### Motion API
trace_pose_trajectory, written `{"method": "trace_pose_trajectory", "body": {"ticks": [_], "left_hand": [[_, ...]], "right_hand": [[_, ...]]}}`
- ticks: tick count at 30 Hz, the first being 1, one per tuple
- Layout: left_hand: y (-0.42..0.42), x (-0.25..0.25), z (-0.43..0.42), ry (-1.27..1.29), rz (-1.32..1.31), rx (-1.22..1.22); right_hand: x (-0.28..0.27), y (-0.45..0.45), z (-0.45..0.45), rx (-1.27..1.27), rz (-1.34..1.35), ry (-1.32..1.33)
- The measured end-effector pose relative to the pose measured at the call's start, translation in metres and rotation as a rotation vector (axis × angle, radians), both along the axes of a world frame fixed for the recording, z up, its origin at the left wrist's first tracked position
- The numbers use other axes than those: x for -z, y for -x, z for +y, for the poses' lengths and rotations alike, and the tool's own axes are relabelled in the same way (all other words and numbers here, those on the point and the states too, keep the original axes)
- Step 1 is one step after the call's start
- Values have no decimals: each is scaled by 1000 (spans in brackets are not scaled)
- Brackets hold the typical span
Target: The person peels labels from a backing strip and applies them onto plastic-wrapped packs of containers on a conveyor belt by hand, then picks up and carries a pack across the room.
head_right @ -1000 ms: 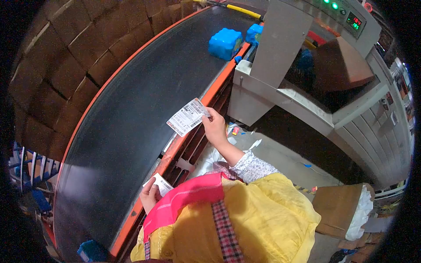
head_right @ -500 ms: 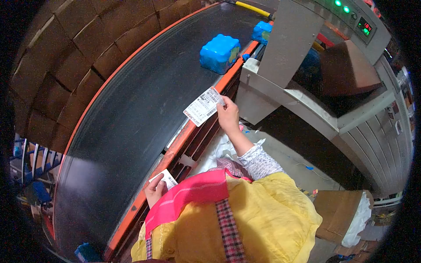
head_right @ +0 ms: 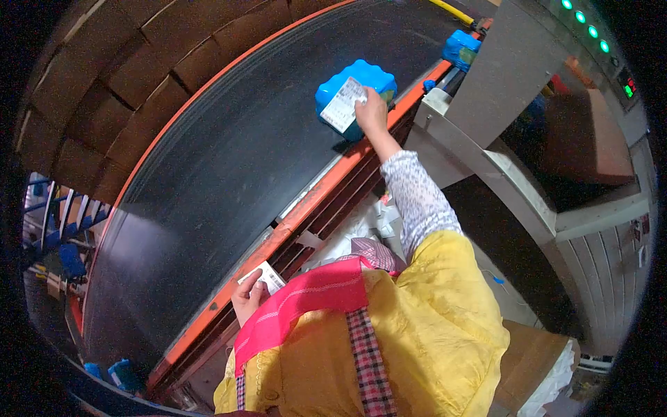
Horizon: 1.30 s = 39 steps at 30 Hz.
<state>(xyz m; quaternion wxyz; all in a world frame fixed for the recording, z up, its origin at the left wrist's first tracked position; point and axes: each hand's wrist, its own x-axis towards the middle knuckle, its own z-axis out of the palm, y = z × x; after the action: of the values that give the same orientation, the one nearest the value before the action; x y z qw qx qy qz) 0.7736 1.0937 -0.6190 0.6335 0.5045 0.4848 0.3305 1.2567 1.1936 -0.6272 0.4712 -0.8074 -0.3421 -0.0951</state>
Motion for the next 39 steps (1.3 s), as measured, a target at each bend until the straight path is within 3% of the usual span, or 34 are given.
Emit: {"method": "trace_pose_trajectory", "body": {"ticks": [6, 11, 14, 15, 19, 24, 26, 28, 29, 30, 32, 34, 36, 37, 39], "left_hand": [[-1, -10, -8, -17, 49, -55], [3, -13, -9, 4, 60, -88], [8, -13, -9, 9, 78, -119], [9, -11, -9, 12, 65, -133], [14, -2, -6, -32, -23, -214], [22, 25, 5, -134, -132, -337], [30, 42, 10, -267, 127, -229], [23, 13, 8, -366, 83, -215], [17, -5, 5, -297, -4, -267], [18, -2, 6, -370, 90, -217], [23, -8, 11, -452, 86, -135], [32, -18, 9, -367, 98, -111], [15, -18, 2, -391, 74, -182], [-7, -19, -5, -386, -75, -210], [-27, -13, -11, -118, -272, -88]], "right_hand": [[16, -26, 57, -3, -74, 103], [24, 22, 69, 49, -385, 242], [24, 49, 73, -69, -670, 280], [26, 49, 79, -380, -438, 475], [25, 105, 75, -371, -409, 787], [29, 202, 76, -752, -478, 613], [26, 244, 64, -901, -527, 579], [23, 281, 44, -1023, -597, 586], [16, 293, 30, -1174, -539, 530], [9, 303, 14, -1314, -474, 480], [-11, 321, -8, -1575, 465, 742], [-17, 339, -30, -1795, 403, 394], [-22, 324, -45, -1771, 159, 261], [-28, 305, -51, -1747, 162, 135], [-60, 272, -67, -1699, 117, 186]]}}
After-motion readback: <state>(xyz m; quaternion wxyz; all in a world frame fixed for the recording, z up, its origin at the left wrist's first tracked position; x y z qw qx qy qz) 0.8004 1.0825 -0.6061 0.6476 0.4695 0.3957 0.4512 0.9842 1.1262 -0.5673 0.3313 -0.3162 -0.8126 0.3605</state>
